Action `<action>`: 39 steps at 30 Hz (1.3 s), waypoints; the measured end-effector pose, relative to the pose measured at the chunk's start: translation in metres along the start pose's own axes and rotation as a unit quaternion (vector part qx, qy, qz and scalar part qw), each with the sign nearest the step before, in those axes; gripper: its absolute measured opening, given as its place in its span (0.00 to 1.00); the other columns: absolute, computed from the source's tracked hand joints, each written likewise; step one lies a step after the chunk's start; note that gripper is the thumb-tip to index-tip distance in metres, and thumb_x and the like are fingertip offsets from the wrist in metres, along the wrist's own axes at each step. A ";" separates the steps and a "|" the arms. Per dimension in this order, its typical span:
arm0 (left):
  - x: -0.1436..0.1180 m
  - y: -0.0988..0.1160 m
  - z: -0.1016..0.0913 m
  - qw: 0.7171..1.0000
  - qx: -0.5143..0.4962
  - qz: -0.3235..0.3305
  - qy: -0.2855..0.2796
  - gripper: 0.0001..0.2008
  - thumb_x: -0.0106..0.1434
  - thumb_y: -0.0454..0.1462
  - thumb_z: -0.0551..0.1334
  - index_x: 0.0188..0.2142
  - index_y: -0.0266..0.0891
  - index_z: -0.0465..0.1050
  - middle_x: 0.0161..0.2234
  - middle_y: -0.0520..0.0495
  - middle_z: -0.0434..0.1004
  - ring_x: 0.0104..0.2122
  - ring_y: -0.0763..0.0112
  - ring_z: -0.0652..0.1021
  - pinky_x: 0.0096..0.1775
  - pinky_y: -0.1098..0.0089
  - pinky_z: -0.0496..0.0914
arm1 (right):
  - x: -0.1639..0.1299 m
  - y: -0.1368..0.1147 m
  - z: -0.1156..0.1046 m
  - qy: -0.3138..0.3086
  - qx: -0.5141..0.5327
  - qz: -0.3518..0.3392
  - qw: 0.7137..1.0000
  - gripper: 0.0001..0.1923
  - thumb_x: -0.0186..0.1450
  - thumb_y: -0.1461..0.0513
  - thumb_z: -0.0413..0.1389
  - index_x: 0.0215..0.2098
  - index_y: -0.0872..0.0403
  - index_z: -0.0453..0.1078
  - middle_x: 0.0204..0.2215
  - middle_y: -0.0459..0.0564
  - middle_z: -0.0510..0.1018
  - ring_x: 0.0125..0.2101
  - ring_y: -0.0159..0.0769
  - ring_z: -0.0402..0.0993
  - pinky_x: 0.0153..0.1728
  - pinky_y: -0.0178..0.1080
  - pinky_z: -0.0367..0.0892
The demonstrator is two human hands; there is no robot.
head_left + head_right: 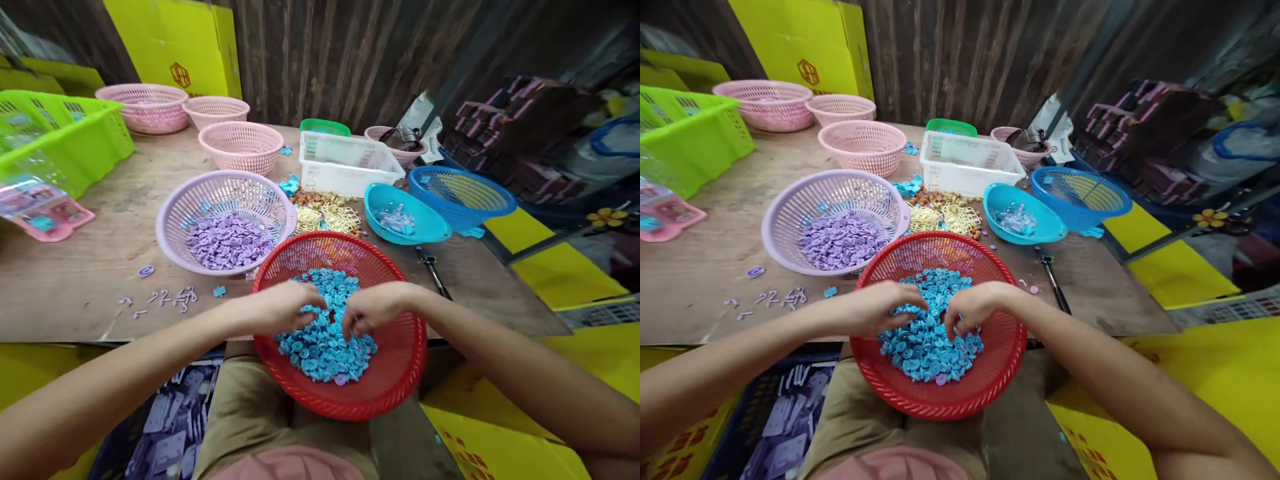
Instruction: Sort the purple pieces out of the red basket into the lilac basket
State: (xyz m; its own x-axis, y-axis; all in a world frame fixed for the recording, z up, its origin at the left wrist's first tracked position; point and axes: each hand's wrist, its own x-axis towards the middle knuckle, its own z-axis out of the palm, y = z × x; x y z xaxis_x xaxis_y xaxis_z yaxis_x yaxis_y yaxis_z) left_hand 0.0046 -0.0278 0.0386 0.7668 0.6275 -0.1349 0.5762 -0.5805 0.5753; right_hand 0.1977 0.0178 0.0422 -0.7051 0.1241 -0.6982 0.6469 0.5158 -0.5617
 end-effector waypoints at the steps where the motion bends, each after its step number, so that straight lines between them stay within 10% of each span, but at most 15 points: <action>1: 0.007 0.011 0.011 0.996 0.006 0.060 -0.064 0.17 0.57 0.35 0.51 0.47 0.43 0.65 0.44 0.48 0.69 0.44 0.72 0.69 0.45 0.74 0.60 | -0.003 0.008 0.011 -0.037 -0.004 0.008 0.999 0.15 0.53 0.70 0.49 0.35 0.54 0.73 0.25 0.43 0.75 0.24 0.27 0.67 0.27 0.29 0.59; 5: 0.034 0.020 0.039 0.971 0.139 0.058 -0.185 0.21 0.58 0.40 0.52 0.52 0.49 0.59 0.56 0.50 0.54 0.54 0.60 0.58 0.51 0.63 0.54 | -0.011 0.037 0.022 0.050 -0.081 0.025 0.995 0.20 0.54 0.69 0.49 0.45 0.54 0.67 0.38 0.49 0.74 0.36 0.33 0.68 0.35 0.32 0.59; 12: 0.051 -0.015 0.018 0.956 0.256 -0.097 -0.103 0.13 0.53 0.39 0.58 0.40 0.45 0.71 0.51 0.45 0.64 0.51 0.52 0.60 0.47 0.53 0.55 | -0.028 0.061 0.010 0.306 -0.152 0.131 0.931 0.15 0.56 0.68 0.47 0.39 0.57 0.69 0.38 0.54 0.72 0.38 0.37 0.68 0.39 0.34 0.59; 18: 0.075 0.000 0.024 0.975 0.203 -0.074 -0.048 0.13 0.52 0.28 0.52 0.35 0.37 0.72 0.33 0.43 0.74 0.35 0.68 0.73 0.38 0.70 0.65 | -0.010 0.043 0.030 0.229 -0.181 0.207 0.934 0.12 0.55 0.69 0.48 0.33 0.56 0.70 0.32 0.54 0.75 0.35 0.40 0.71 0.33 0.35 0.61; 29: 0.107 -0.015 0.059 0.978 0.201 -0.002 -0.064 0.10 0.52 0.28 0.53 0.30 0.33 0.73 0.32 0.41 0.75 0.31 0.65 0.74 0.31 0.71 0.67 | 0.008 0.033 0.041 0.190 -0.217 0.251 0.924 0.15 0.56 0.68 0.49 0.41 0.60 0.67 0.36 0.60 0.74 0.38 0.45 0.70 0.35 0.40 0.64; 34: 0.108 -0.031 0.045 0.994 -0.015 -0.063 -0.089 0.06 0.47 0.34 0.59 0.26 0.35 0.74 0.19 0.50 0.72 0.20 0.73 0.71 0.25 0.74 0.64 | 0.002 0.032 0.037 0.187 -0.196 0.230 0.935 0.12 0.54 0.67 0.49 0.37 0.56 0.68 0.39 0.57 0.71 0.38 0.44 0.69 0.33 0.38 0.62; 39: 0.107 -0.039 0.034 0.934 -0.318 -0.136 -0.090 0.08 0.46 0.36 0.60 0.28 0.35 0.72 0.20 0.53 0.71 0.21 0.78 0.70 0.26 0.76 0.65 | -0.005 0.042 0.031 0.258 -0.098 0.198 0.941 0.06 0.53 0.66 0.49 0.28 0.57 0.65 0.31 0.55 0.72 0.34 0.40 0.69 0.32 0.36 0.61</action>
State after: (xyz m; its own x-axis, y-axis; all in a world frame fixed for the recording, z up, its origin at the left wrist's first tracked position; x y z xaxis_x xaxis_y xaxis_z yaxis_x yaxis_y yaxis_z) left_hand 0.0737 0.0442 -0.0255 0.6848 0.5759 -0.4466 0.5168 0.0485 0.8548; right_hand 0.2369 0.0125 0.0084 -0.4999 0.7077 -0.4992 0.8581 0.4826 -0.1751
